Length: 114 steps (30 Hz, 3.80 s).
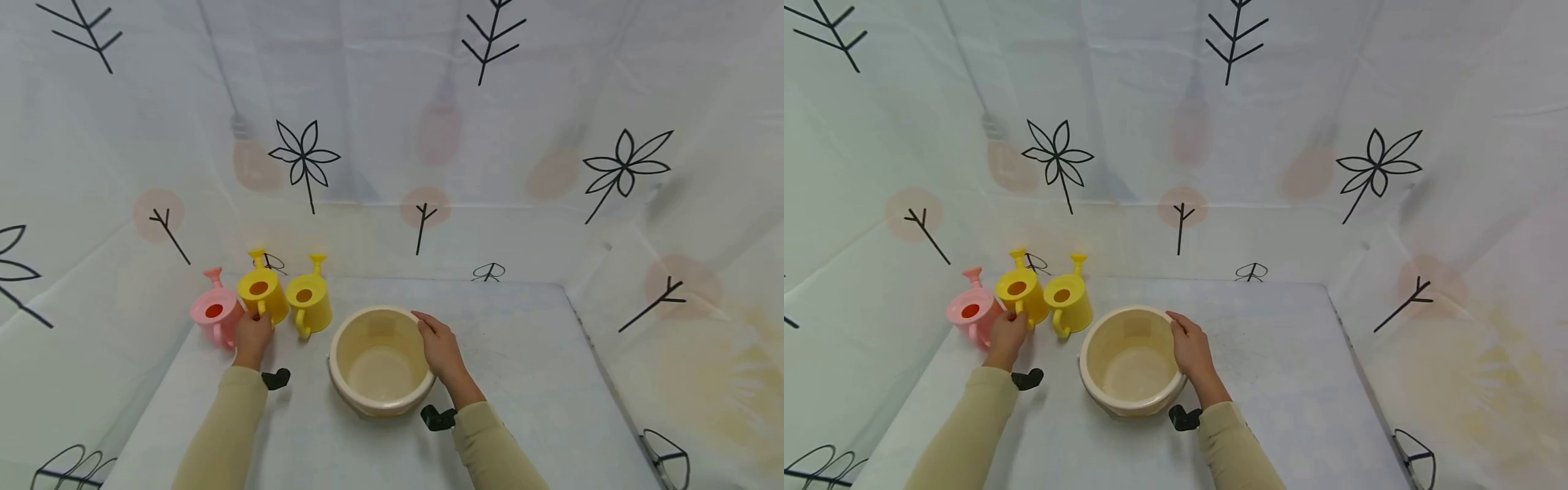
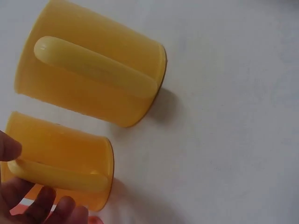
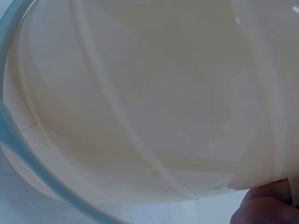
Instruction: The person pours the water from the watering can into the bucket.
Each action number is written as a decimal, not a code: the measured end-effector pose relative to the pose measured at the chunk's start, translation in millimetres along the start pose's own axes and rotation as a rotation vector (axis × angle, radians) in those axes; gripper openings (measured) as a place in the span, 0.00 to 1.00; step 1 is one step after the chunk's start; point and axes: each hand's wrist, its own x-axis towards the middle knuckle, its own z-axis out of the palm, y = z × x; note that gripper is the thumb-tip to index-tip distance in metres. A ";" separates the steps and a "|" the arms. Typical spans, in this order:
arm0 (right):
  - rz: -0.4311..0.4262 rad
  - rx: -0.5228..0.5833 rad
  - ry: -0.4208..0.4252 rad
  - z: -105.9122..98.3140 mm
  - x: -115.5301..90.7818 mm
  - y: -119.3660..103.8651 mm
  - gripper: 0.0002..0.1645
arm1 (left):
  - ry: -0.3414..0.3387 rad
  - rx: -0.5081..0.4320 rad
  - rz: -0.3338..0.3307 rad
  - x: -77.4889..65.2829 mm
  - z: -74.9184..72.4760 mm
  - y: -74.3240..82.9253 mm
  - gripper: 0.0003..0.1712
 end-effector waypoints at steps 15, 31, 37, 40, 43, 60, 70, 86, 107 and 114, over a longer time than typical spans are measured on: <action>0.013 0.016 0.002 1.3 2.8 1.7 0.21 | -0.066 -0.229 -0.147 14.6 8.1 6.4 0.30; -0.022 0.015 0.004 0.0 -1.2 0.6 0.21 | -0.104 -0.323 -0.114 14.6 5.8 -0.4 0.33; -0.010 0.009 0.010 -0.6 -0.1 0.1 0.21 | -0.066 -0.342 -0.071 12.2 9.0 -9.0 0.32; -0.011 0.012 0.014 -1.2 -0.5 -0.7 0.21 | -0.052 -0.368 -0.061 9.9 10.7 -11.9 0.30; -0.011 0.014 0.013 -1.5 -1.0 -1.3 0.21 | -0.054 -0.369 -0.062 8.3 12.2 -14.7 0.30; -0.007 -0.012 0.012 -2.4 -0.7 -1.9 0.22 | -0.103 -0.339 -0.020 -10.1 1.8 -21.6 0.33; -0.007 -0.012 0.006 -3.3 -1.7 -1.6 0.22 | -0.118 -0.348 -0.006 -23.3 -12.3 -17.1 0.26; -0.019 -0.012 0.001 -3.2 -1.4 0.7 0.22 | -0.180 -0.260 0.067 -41.8 -40.3 -7.5 0.25; 0.016 -0.046 -0.012 -1.4 2.0 -3.6 0.22 | -0.313 -0.176 0.213 -74.4 -77.7 2.1 0.24; 0.008 -0.038 -0.011 -1.9 1.2 -3.5 0.22 | -0.399 -0.167 0.260 -79.3 -82.7 -1.0 0.25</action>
